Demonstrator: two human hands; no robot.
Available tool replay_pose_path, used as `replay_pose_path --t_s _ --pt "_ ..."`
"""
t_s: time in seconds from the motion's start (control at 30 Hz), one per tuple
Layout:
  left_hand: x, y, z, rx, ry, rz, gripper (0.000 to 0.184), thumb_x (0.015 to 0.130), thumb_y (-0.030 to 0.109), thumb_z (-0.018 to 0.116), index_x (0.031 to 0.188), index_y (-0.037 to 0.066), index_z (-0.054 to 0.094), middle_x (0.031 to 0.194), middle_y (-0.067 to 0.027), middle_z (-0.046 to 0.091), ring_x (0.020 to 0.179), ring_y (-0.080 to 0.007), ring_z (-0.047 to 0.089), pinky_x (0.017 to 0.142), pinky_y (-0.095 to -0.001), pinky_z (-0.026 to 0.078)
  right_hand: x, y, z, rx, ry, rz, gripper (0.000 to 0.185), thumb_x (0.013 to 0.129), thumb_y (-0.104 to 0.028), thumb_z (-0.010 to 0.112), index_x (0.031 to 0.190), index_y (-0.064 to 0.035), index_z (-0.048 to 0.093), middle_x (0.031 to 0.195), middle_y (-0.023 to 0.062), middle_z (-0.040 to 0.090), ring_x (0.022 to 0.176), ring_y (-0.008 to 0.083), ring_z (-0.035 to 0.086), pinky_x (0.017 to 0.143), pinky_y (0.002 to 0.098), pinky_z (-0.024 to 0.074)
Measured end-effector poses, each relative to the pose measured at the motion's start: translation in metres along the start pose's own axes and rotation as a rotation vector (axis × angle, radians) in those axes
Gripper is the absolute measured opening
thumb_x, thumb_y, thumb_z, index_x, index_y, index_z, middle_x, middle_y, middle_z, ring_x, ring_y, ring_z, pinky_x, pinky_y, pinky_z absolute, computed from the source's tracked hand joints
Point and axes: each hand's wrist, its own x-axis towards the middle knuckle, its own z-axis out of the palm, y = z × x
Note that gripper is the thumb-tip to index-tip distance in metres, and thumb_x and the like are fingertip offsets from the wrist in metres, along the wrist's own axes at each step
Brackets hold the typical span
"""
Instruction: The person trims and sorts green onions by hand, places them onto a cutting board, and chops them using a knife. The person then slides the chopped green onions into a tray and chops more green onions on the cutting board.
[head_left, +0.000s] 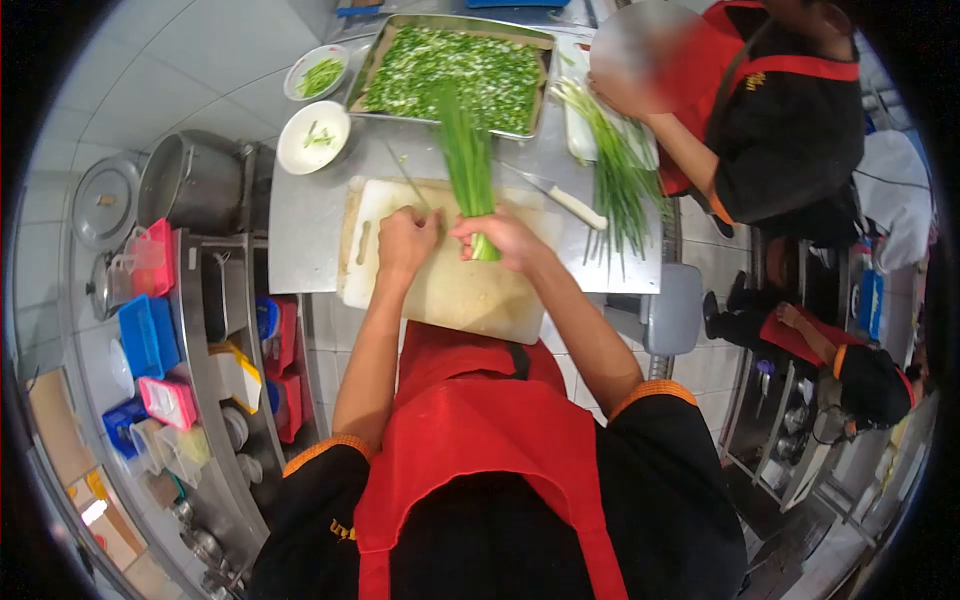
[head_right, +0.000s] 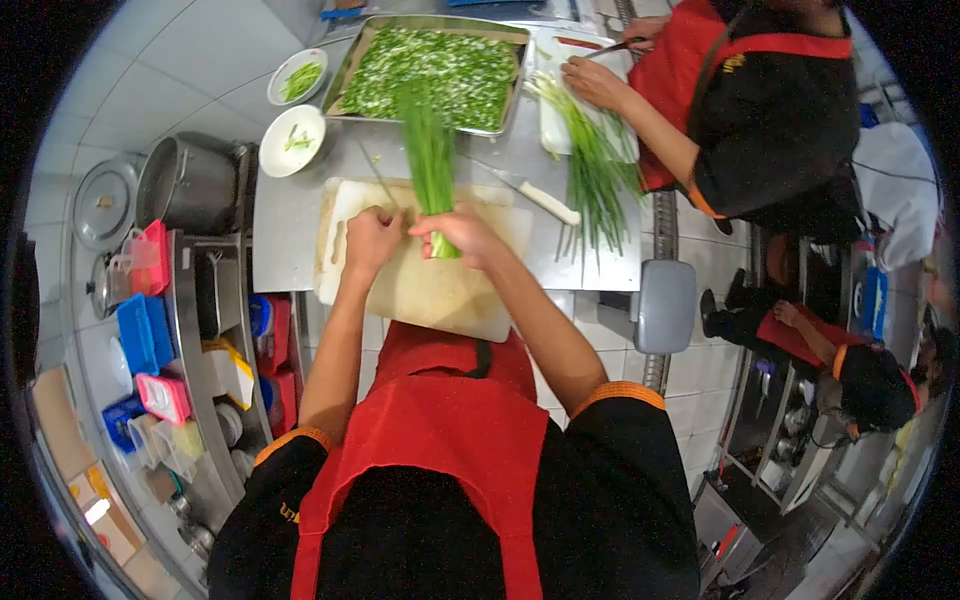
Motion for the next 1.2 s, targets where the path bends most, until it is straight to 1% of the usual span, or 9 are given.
replay_pose_path --t_s 0.07,0.2,0.3,0.47,0.93,1.03,1.1,1.13,1.2 --pt "0.008 0.003 0.005 0.213 -0.099 -0.026 0.035 0.080 0.033 0.070 0.080 -0.002 0.069 0.078 -0.0239 0.069 0.079 -0.0410 0.069 0.075 -0.0467 0.055 -0.002 -0.006 0.007 -0.034 0.024 -0.059 0.011 0.079 -0.004 0.072 0.083 0.0006 0.063 0.067 0.0077 0.060 0.055 0.0187 0.061 0.053 0.0333 0.0511" --pt "0.004 0.004 0.007 0.223 -0.108 0.003 0.034 0.080 0.032 0.069 0.082 -0.002 0.070 0.080 -0.0248 0.069 0.078 -0.0419 0.068 0.074 -0.0480 0.054 -0.006 -0.007 0.012 -0.182 0.040 -0.054 0.009 0.082 -0.006 0.069 0.082 -0.0020 0.061 0.067 0.0063 0.060 0.058 0.0169 0.060 0.059 0.0315 0.0488" --pt "0.003 -0.013 0.009 0.172 -0.163 0.038 0.028 0.082 0.025 0.067 0.083 -0.003 0.068 0.077 -0.0189 0.070 0.071 -0.0317 0.069 0.068 -0.0420 0.053 -0.006 -0.001 0.003 -0.230 0.072 -0.062 0.010 0.083 -0.008 0.069 0.083 -0.0013 0.062 0.068 0.0074 0.061 0.060 0.0175 0.061 0.060 0.0318 0.0487" --pt "-0.040 -0.014 -0.002 -0.457 -0.292 0.192 0.015 0.091 0.011 0.061 0.083 -0.001 0.066 0.067 -0.0015 0.062 0.064 -0.0050 0.053 0.058 -0.0247 0.044 -0.003 0.014 -0.005 -0.172 0.076 -0.080 0.011 0.082 -0.009 0.069 0.079 0.0021 0.066 0.072 0.0104 0.066 0.062 0.0183 0.064 0.057 0.0317 0.0500" --pt "-0.066 -0.011 -0.028 -0.228 -0.356 0.220 0.020 0.093 0.022 0.066 0.093 0.002 0.069 0.067 -0.0013 0.061 0.056 -0.0116 0.053 0.055 -0.0298 0.044 -0.020 0.025 0.025 -0.008 0.180 0.034 0.016 0.082 0.001 0.065 0.096 0.0080 0.064 0.082 0.0113 0.067 0.065 0.0191 0.064 0.061 0.0327 0.0530" --pt "-0.057 -0.030 -0.016 -0.606 -0.235 -0.008 0.037 0.095 0.036 0.064 0.112 0.003 0.064 0.084 -0.0048 0.063 0.058 -0.0135 0.053 0.054 -0.0305 0.043 -0.029 0.014 0.034 -0.120 -0.075 -0.023 0.027 0.083 0.001 0.065 0.106 0.0104 0.056 0.078 0.0110 0.065 0.062 0.0186 0.063 0.058 0.0319 0.0520" --pt "-0.045 -0.043 -0.015 -0.984 -0.774 -0.320 0.065 0.093 0.052 0.061 0.135 0.003 0.049 0.111 -0.0134 0.062 0.077 -0.0183 0.063 0.054 -0.0310 0.051 -0.032 0.016 0.042 -0.147 -0.137 -0.030 0.037 0.083 0.000 0.067 0.115 0.0084 0.050 0.080 0.0108 0.064 0.065 0.0190 0.063 0.059 0.0319 0.0519" --pt "-0.043 -0.032 -0.022 -0.983 -0.772 -0.319 0.065 0.093 0.052 0.061 0.135 0.003 0.049 0.111 -0.0134 0.062 0.077 -0.0183 0.063 0.054 -0.0310 0.051 -0.035 0.017 0.046 -0.173 -0.195 -0.040 0.047 0.084 -0.001 0.069 0.123 0.0063 0.044 0.081 0.0106 0.063 0.068 0.0193 0.063 0.060 0.0319 0.0517" --pt "-0.041 -0.009 -0.031 -1.190 -0.990 -0.095 0.085 0.090 0.064 0.055 0.146 0.004 0.033 0.134 -0.0240 0.053 0.112 -0.0257 0.063 0.080 -0.0364 0.058 -0.045 0.015 0.055 -0.186 -0.173 -0.055 0.053 0.085 -0.002 0.069 0.126 0.0056 0.036 0.081 0.0105 0.062 0.068 0.0195 0.063 0.059 0.0321 0.0516"
